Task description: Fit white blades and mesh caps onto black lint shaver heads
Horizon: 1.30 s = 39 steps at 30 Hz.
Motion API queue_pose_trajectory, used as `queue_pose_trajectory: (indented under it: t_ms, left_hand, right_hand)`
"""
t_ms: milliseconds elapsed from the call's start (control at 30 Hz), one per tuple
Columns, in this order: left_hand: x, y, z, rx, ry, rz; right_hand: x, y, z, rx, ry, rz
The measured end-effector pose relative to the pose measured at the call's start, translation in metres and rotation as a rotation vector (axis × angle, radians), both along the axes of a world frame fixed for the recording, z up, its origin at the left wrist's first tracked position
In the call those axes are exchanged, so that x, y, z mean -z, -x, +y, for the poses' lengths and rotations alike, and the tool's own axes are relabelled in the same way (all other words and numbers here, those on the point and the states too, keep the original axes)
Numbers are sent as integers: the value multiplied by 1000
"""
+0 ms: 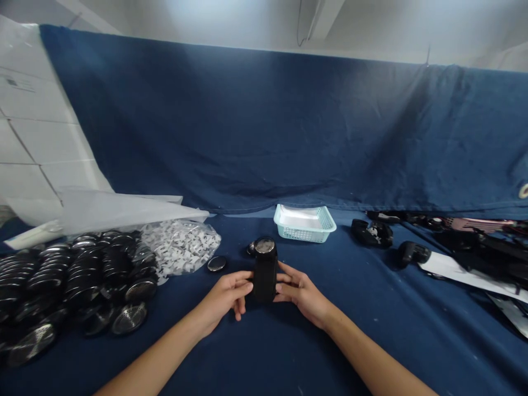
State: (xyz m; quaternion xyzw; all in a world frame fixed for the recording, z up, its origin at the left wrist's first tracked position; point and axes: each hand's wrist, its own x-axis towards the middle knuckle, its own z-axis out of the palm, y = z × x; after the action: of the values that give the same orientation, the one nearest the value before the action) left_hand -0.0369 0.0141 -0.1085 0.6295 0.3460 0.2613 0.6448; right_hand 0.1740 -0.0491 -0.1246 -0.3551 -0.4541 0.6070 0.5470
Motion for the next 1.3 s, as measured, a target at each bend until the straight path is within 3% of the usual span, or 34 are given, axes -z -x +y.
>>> queue_pose_trajectory:
  t_ms: [300,533,933,1300]
  left_hand:
    - [2,-1,2,-9,-17,3]
    - [5,-6,-3,1,-96,76]
    - [-14,-2,-18,-6,-353,145]
    - [-12,-1,-20,-8,-423,189]
  right_hand:
    - [3,8,-3,165,-48,-5]
    - [8,16,-2,267,-144,-180]
    - [5,31,-18,337,-290,-494]
    - [7,28,-21,345,-249,-517]
